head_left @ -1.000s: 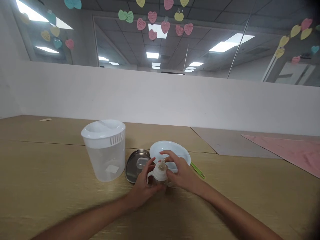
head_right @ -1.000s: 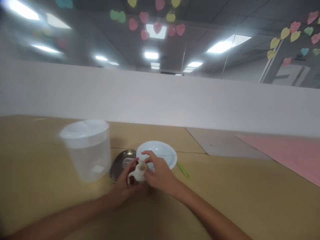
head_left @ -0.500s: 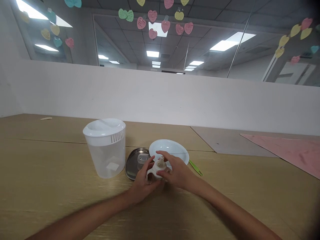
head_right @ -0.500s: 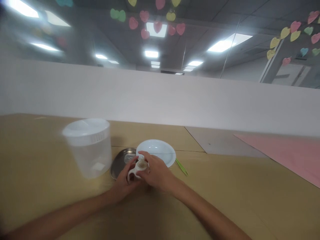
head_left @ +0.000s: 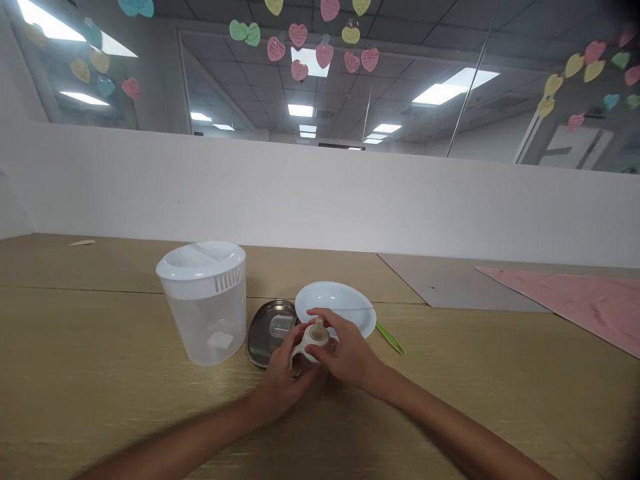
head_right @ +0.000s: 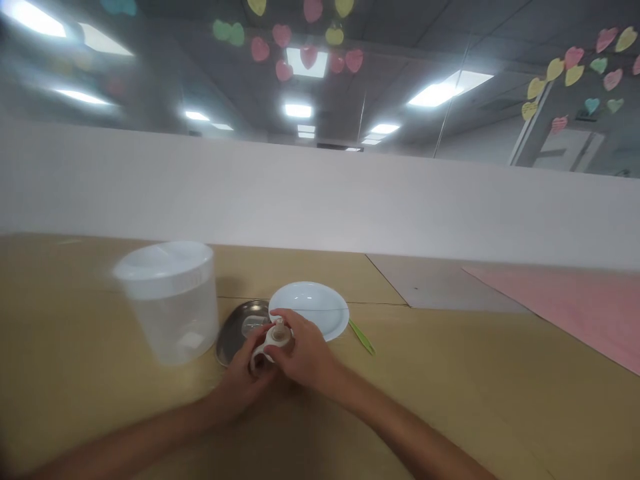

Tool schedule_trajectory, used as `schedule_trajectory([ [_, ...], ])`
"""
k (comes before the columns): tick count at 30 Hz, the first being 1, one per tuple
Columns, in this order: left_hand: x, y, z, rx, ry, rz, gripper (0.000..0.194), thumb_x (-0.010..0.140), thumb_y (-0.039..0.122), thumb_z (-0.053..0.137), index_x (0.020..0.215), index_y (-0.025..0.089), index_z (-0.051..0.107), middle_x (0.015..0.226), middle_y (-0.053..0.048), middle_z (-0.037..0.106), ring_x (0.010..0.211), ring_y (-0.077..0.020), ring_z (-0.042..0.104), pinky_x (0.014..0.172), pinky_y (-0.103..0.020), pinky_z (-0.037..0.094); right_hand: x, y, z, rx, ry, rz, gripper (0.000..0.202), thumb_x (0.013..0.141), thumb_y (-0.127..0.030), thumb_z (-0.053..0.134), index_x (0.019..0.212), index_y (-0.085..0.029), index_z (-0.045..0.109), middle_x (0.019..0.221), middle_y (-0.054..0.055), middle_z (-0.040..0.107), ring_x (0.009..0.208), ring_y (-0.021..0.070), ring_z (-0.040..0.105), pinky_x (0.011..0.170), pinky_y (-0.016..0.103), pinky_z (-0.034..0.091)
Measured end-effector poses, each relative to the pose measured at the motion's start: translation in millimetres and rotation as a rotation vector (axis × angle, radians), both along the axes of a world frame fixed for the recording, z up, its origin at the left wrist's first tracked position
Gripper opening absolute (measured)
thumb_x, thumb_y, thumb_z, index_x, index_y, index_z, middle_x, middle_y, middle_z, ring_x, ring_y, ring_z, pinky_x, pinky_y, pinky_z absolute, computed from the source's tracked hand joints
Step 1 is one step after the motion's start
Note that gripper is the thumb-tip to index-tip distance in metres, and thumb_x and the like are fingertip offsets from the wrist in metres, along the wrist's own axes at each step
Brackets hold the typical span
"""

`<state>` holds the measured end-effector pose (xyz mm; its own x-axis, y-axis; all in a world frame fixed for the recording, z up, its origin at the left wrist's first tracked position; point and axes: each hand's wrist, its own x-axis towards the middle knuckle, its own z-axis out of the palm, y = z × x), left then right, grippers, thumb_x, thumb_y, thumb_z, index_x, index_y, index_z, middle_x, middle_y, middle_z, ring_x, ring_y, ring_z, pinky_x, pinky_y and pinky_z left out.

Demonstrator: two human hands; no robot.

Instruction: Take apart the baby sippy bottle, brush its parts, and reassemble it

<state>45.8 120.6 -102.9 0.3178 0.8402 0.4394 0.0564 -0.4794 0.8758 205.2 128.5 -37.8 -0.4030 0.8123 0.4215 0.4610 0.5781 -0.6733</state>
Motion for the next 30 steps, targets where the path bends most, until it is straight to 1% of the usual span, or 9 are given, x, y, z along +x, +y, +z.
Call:
schedule_trajectory([
  [3, -1, -2, -4.5, 0.06, 0.032, 0.024, 0.061, 0.081, 0.028, 0.059, 0.133, 0.024, 0.027, 0.128, -0.011, 0.048, 0.111, -0.0244, 0.052, 0.09, -0.034, 0.046, -7, -1, -12.6, 0.119, 0.022, -0.088, 0.038, 0.074, -0.023, 0.059, 0.111, -0.022, 0.05, 0.112, 0.006, 0.056, 0.102, 0.0221, 0.052, 0.087, 0.036, 0.044],
  [6, -8, -1, -0.7, 0.203, 0.063, 0.093, 0.058, 0.083, 0.026, 0.056, 0.134, 0.022, 0.028, 0.133, -0.011, 0.042, 0.12, -0.0252, 0.043, 0.1, -0.038, 0.037, -11, -1, -26.6, 0.133, 0.098, -0.108, 0.039, 0.079, -0.028, 0.058, 0.115, -0.021, 0.046, 0.114, 0.006, 0.054, 0.104, 0.0215, 0.051, 0.09, 0.036, 0.043],
  [9, -21, 9, 14.7, 0.333, 0.049, 0.22, 0.038, 0.086, 0.027, 0.049, 0.123, 0.02, 0.043, 0.127, -0.01, 0.047, 0.119, -0.0245, 0.043, 0.1, -0.038, 0.035, -11, -1, -39.3, 0.12, 0.158, -0.117, 0.039, 0.085, -0.033, 0.054, 0.12, -0.021, 0.043, 0.116, 0.007, 0.052, 0.104, 0.0208, 0.051, 0.09, 0.035, 0.043],
  [12, -34, 28, 29.6, 0.303, 0.145, 0.245, 0.022, 0.088, 0.026, 0.04, 0.101, 0.02, 0.057, 0.109, -0.007, 0.057, 0.107, -0.0229, 0.05, 0.094, -0.037, 0.039, -11, -3, -47.3, 0.113, 0.185, -0.125, 0.042, 0.086, -0.037, 0.053, 0.122, -0.021, 0.039, 0.118, 0.008, 0.05, 0.107, 0.022, 0.05, 0.092, 0.036, 0.042],
  [16, -42, 49, 28.1, 0.235, 0.477, 0.204, 0.029, 0.073, 0.015, 0.048, 0.1, 0.021, 0.06, 0.105, -0.007, 0.06, 0.103, -0.0256, 0.053, 0.091, -0.041, 0.041, -10, -8, -49.7, 0.106, 0.207, -0.102, 0.055, 0.084, -0.043, 0.056, 0.128, -0.02, 0.033, 0.128, 0.011, 0.043, 0.116, 0.0245, 0.043, 0.097, 0.04, 0.038],
  [20, -45, 56, 23.2, 0.261, 0.557, 0.217, 0.028, 0.075, 0.016, 0.052, 0.102, 0.021, 0.059, 0.106, -0.007, 0.062, 0.102, -0.0246, 0.055, 0.09, -0.038, 0.044, -8, -9, -46.2, 0.133, 0.226, -0.105, 0.053, 0.087, -0.042, 0.052, 0.13, -0.021, 0.03, 0.13, 0.011, 0.04, 0.119, 0.024, 0.04, 0.098, 0.04, 0.039],
  [24, -48, 50, 45.7, 0.383, 0.57, 0.309, 0.027, 0.084, 0.026, 0.052, 0.11, 0.022, 0.054, 0.107, -0.005, 0.062, 0.098, -0.0227, 0.057, 0.086, -0.037, 0.046, -5, -6, -36.3, 0.19, 0.265, -0.175, 0.046, 0.089, -0.04, 0.048, 0.129, -0.02, 0.032, 0.127, 0.012, 0.043, 0.118, 0.0238, 0.042, 0.094, 0.039, 0.043],
  [27, -46, 31, 70.6, 0.554, 0.513, 0.415, 0.03, 0.086, 0.034, 0.053, 0.112, 0.02, 0.052, 0.106, -0.006, 0.061, 0.098, -0.0219, 0.057, 0.085, -0.036, 0.047, -3, -7, -24.5, 0.373, 0.221, -0.193, 0.046, 0.09, -0.036, 0.047, 0.13, -0.019, 0.032, 0.127, 0.013, 0.043, 0.118, 0.0254, 0.043, 0.094, 0.042, 0.043],
  [30, -36, 2, 85.0, 0.691, 0.39, 0.412, 0.026, 0.087, 0.033, 0.055, 0.111, 0.023, 0.052, 0.103, -0.004, 0.061, 0.095, -0.0189, 0.057, 0.082, -0.031, 0.048, -3, -12, -11.9, 0.781, 0.07, -0.121, 0.056, 0.088, -0.031, 0.051, 0.135, -0.016, 0.025, 0.127, 0.016, 0.044, 0.12, 0.029, 0.041, 0.1, 0.054, 0.034],
])
